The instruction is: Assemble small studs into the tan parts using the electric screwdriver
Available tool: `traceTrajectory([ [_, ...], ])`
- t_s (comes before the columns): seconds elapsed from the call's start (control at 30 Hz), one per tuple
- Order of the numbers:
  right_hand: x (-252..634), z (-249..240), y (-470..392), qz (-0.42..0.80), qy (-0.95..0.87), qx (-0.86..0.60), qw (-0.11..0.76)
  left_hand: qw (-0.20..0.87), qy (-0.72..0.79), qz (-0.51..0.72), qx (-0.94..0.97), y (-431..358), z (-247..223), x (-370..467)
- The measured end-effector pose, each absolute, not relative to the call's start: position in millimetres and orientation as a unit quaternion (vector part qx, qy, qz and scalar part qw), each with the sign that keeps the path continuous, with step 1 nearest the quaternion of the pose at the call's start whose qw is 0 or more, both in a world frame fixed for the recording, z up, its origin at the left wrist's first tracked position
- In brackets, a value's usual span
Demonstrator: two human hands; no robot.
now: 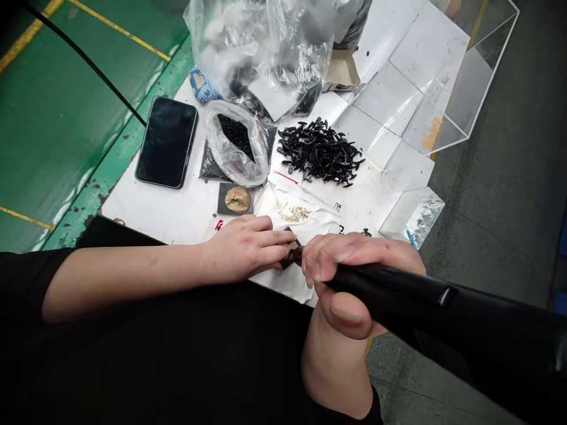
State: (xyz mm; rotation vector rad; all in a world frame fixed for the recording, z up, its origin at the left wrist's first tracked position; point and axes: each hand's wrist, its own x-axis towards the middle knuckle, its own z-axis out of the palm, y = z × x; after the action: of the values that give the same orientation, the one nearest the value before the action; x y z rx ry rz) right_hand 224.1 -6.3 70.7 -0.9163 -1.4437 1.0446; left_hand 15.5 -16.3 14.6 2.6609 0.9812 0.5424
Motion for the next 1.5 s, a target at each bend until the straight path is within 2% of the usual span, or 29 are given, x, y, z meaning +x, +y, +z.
traceTrajectory([
  [0.1,217.6,80.7,-8.1,0.389,-0.575,-0.339,0.635,0.128,0.333,0.190,0.915,-16.5,13.6,14.6],
  [0.17,221.4,88.7,-10.2,0.384,-0.575,-0.371,0.620,0.124,0.332,0.193,0.915,-17.1,12.9,13.5],
  [0.23,232.2,93.4,-12.5,0.380,-0.609,-0.446,0.535,0.118,0.330,0.195,0.916,-17.8,12.1,12.5],
  [0.37,257.5,80.3,-15.6,0.364,-0.734,-0.542,0.189,0.116,0.332,0.212,0.912,-18.6,10.7,12.1],
  [0.4,261.2,73.8,-15.7,0.356,-0.747,-0.542,0.145,0.118,0.334,0.220,0.909,-18.7,11.0,12.5],
  [0.47,264.8,63.3,-14.6,0.351,-0.757,-0.536,0.127,0.121,0.332,0.236,0.905,-18.9,13.5,13.2],
  [0.57,267.0,68.1,-7.9,0.363,-0.771,-0.504,0.137,0.148,0.337,0.321,0.873,-20.0,22.8,10.2],
  [0.67,273.2,98.1,7.8,0.375,-0.776,-0.483,0.154,0.156,0.391,0.438,0.795,-16.6,36.1,-4.8],
  [0.77,281.3,129.8,35.7,0.344,-0.727,-0.546,0.236,0.068,0.491,0.473,0.728,2.9,49.1,-31.6],
  [0.87,285.0,144.7,67.1,0.188,-0.602,-0.640,0.439,-0.010,0.586,0.393,0.709,38.6,60.1,-56.8],
  [0.93,284.2,146.6,79.2,0.127,-0.573,-0.649,0.485,-0.024,0.619,0.280,0.734,62.6,66.0,-65.8],
  [0.97,283.1,146.3,80.7,0.115,-0.577,-0.651,0.480,-0.024,0.623,0.223,0.749,72.5,68.3,-67.4],
  [1.07,279.6,141.7,68.5,0.114,-0.608,-0.675,0.403,-0.006,0.621,0.094,0.778,90.4,72.7,-62.6],
  [1.17,279.2,130.6,44.5,0.135,-0.650,-0.700,0.263,0.020,0.617,0.034,0.786,94.9,73.5,-51.0],
  [1.33,287.6,100.5,7.4,0.152,-0.675,-0.720,0.050,0.025,0.615,0.030,0.788,95.5,68.2,-41.7],
  [1.4,292.9,89.4,-5.3,0.156,-0.669,-0.727,-0.002,0.017,0.619,0.038,0.784,96.2,64.8,-42.6],
  [1.5,300.0,78.7,-19.8,0.147,-0.662,-0.734,-0.033,0.001,0.624,0.048,0.780,97.1,60.8,-44.6],
])
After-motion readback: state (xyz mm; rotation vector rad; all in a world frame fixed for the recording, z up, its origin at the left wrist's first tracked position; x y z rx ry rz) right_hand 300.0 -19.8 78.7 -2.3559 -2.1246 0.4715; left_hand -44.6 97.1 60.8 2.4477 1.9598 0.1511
